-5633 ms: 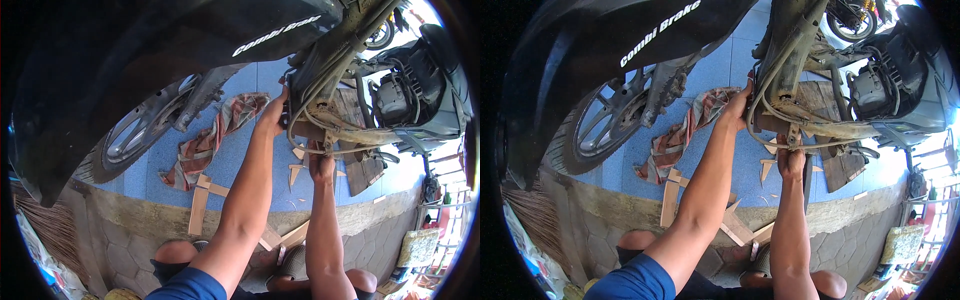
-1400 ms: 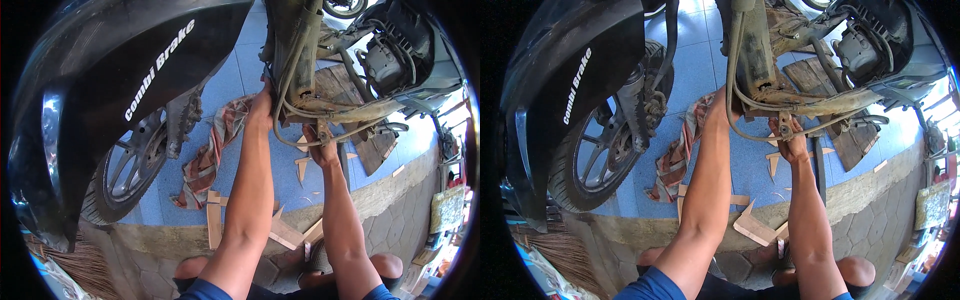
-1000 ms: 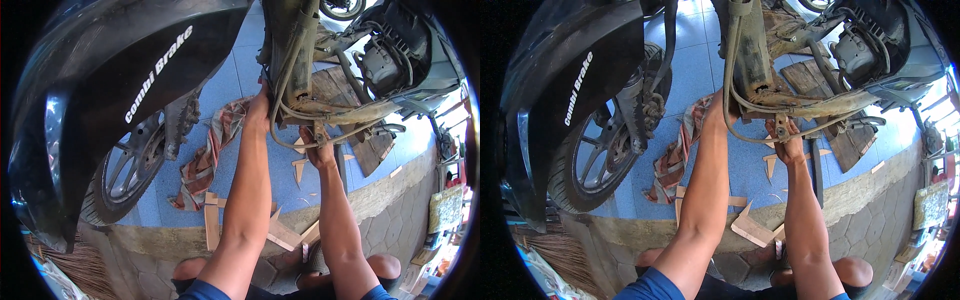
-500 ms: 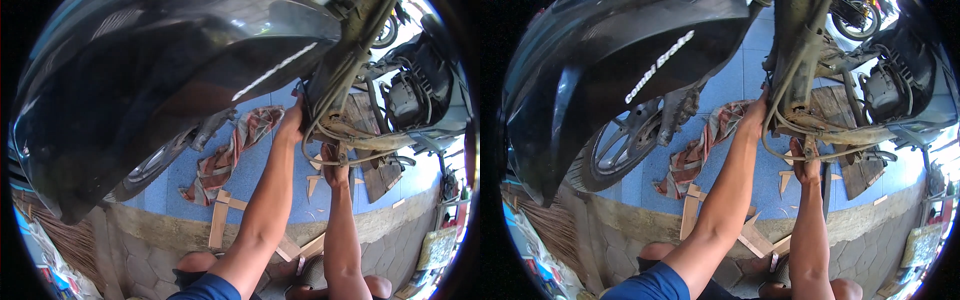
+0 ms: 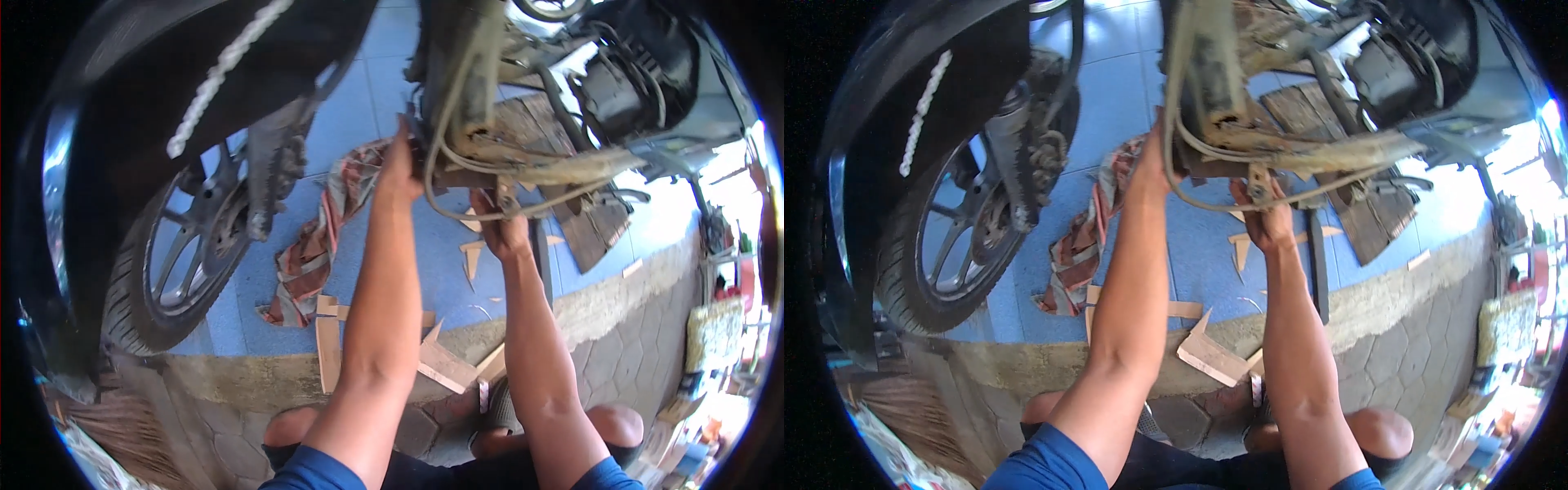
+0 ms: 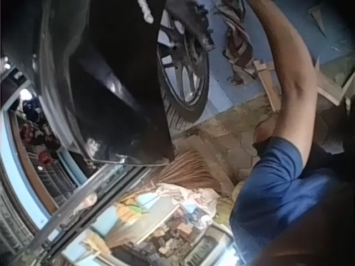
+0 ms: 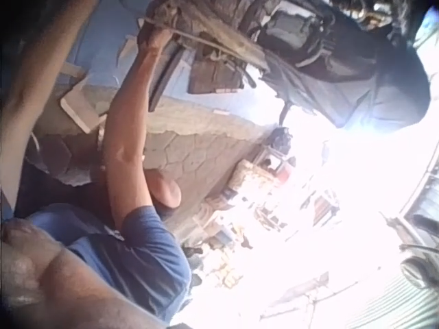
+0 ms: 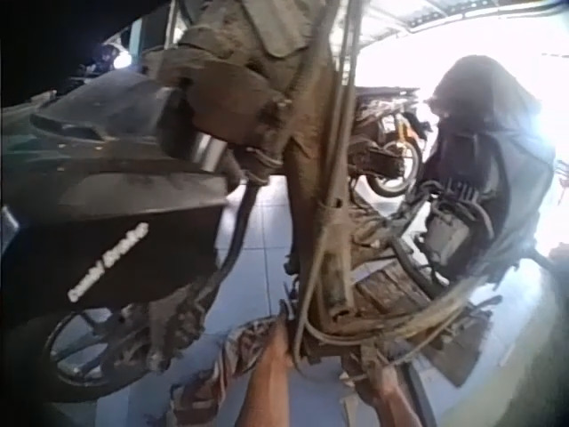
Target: Hammering and fitting a metal reinforcement plate onto a motorcycle frame.
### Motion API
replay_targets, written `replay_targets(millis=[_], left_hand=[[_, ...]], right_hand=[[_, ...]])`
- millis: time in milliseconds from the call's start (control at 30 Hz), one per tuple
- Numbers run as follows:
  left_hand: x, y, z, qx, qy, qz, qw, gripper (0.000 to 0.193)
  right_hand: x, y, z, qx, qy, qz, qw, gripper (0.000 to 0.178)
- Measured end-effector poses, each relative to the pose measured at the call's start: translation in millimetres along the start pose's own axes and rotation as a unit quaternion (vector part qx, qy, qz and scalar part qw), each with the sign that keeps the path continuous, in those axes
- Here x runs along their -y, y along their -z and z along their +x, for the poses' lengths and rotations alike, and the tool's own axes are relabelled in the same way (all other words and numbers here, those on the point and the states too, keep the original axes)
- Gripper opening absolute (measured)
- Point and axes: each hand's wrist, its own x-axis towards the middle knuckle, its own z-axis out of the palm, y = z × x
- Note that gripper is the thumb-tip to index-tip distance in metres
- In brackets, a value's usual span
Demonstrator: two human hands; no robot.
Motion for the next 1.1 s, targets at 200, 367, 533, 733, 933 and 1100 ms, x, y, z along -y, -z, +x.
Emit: replay_targets(millis=[200,367,533,733,933,1100], left_hand=[[7.0,5.9,-16.7,-0.066,-0.02,-0.057,0.996,0.063],[1.2,19.4,-26.3,-0.035,-0.007,-0.035,0.999,0.052],[0.5,27.6,-20.1,-0.076,-0.031,-0.013,0.997,0.047],[-13.4,3.5,-23.9,-0.028,-0.017,0.043,0.999,0.056],[-12.9,-10.3,-25.8,0.004,-0.032,0.055,0.998,0.067],[-2.8,-27.0,-33.9,-0.029,-0.05,0.053,0.997,0.057]], right_hand=[[-7.5,4.1,-3.5,-0.011,-0.014,-0.021,1.0,0.035],[-11.1,-13.6,-19.7,-0.024,-0.036,-0.048,0.998,0.035],[-5.1,-18.8,-20.7,-0.012,-0.027,-0.041,0.999,0.037],[-14.2,-25.6,-16.7,-0.007,-0.035,0.01,0.999,0.039],[-19.6,-20.3,-8.6,0.005,-0.043,0.068,0.997,0.039],[-13.7,-13.8,-12.6,0.019,-0.044,0.054,0.997,0.039]])
